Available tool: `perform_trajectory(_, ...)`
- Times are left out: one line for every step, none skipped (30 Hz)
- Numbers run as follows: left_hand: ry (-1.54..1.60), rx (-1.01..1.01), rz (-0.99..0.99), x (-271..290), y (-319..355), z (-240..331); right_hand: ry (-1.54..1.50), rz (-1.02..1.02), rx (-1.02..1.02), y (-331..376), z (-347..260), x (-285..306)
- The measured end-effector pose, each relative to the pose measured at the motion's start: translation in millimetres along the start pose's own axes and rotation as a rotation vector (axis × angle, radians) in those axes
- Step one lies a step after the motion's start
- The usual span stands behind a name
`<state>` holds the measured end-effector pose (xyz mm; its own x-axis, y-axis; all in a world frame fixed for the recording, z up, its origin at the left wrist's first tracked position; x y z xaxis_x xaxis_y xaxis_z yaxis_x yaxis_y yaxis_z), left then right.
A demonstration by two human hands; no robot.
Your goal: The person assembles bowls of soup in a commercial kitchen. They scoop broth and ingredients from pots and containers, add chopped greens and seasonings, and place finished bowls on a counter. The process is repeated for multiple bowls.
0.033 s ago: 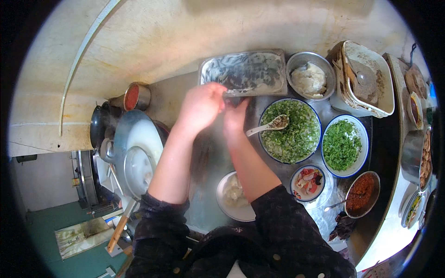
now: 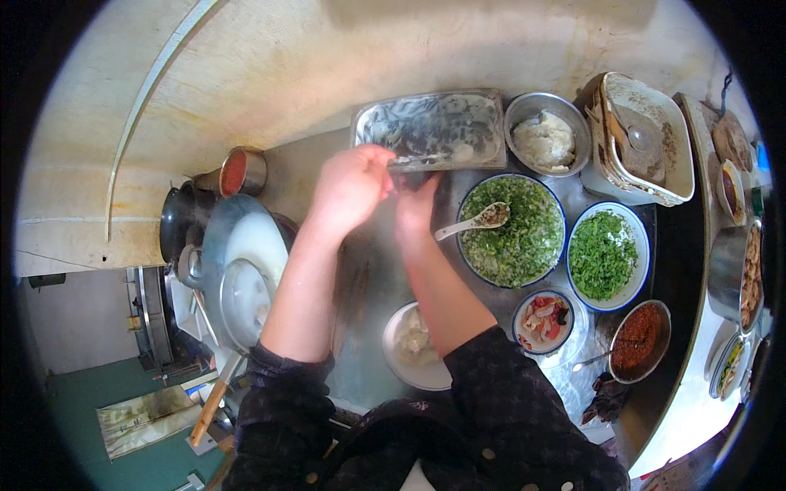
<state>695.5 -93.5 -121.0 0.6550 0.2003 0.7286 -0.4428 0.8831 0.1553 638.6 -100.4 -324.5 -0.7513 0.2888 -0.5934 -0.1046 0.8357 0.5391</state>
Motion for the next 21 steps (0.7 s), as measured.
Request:
perform_trajectory(0.054,-0.037,0.036,10.8,6.3,6.9,0.009,0.001,0.014,6.9,-6.5,-1.1)
perform_trajectory(0.14,0.049,0.042,16.5,14.3,2.9,0.096,0.022,0.009,14.6,-11.3,-2.2)
perform_trajectory(0.25,0.068,0.06,22.0,22.8,4.6,0.123,-0.029,-0.002,27.5,-15.3,-7.7)
perform_trajectory(0.363,0.102,0.075,27.5,31.9,3.6,0.169,-0.054,-0.041,49.4,-14.4,-5.7)
perform_trajectory(0.432,0.095,0.107,34.8,41.9,3.7,0.229,-0.052,-0.115,73.5,-10.3,0.8)
perform_trajectory(0.501,0.11,0.137,40.9,56.0,-0.5,0.212,-0.14,-0.13,100.8,-13.2,4.5)
perform_trajectory(0.558,0.151,0.175,47.4,71.4,-8.7,0.208,-0.204,-0.177,129.1,-15.4,16.1)
perform_trajectory(0.616,0.164,0.19,52.7,88.2,-14.8,0.182,-0.285,-0.211,156.8,-20.1,27.3)
perform_trajectory(0.684,0.118,0.167,57.0,107.4,-17.1,0.243,-0.333,-0.173,185.0,-29.0,47.9)
perform_trajectory(0.737,0.108,0.155,60.7,129.0,-24.3,0.282,-0.396,-0.127,213.1,-40.2,71.7)
perform_trajectory(0.79,0.095,0.14,64.9,150.8,-32.0,0.301,-0.49,-0.048,235.9,-53.0,90.9)
perform_trajectory(0.845,0.091,0.102,66.3,177.0,-42.1,0.569,-0.37,0.2,248.4,-75.1,127.0)
perform_trajectory(0.837,0.12,0.057,66.6,204.3,-56.4,0.826,-0.268,0.468,271.4,-100.5,161.6)
perform_trajectory(0.75,0.207,0.045,66.2,232.9,-76.4,0.92,-0.119,0.488,285.6,-116.2,202.8)
perform_trajectory(0.728,0.184,0.012,67.4,257.3,-85.1,0.988,0.041,0.513,296.4,-132.0,237.5)
perform_trajectory(0.659,0.247,-0.043,59.7,280.0,-98.7,1.112,0.119,0.471,302.4,-133.0,260.0)
perform_trajectory(0.536,0.369,-0.052,51.6,301.1,-118.9,1.214,0.197,0.431,307.5,-135.0,279.1)
perform_trajectory(0.38,0.384,-0.115,39.0,313.3,-130.3,1.332,0.171,0.263,303.4,-119.5,290.1)
perform_trajectory(0.175,0.444,-0.151,27.9,326.2,-149.7,1.172,0.106,0.133,303.3,-103.9,293.3)
perform_trajectory(0.214,0.437,-0.147,10.9,333.7,-160.9,1.021,0.086,-0.072,304.8,-81.9,298.3)
perform_trajectory(0.162,0.499,-0.117,-3.4,339.8,-180.4,0.837,0.049,-0.244,307.3,-60.2,295.7)
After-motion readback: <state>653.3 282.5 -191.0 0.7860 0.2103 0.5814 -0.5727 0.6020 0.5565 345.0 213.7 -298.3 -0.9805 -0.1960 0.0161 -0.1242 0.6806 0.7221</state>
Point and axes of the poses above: each hand's wrist, its own y-axis away from the middle knuckle, its own x-axis out of the back of the hand, z = x × y, the point moved 9 cm from there along -y, towards the middle knuckle, and after that the axes turned 7 degrees about z, right-handed, at the moved point
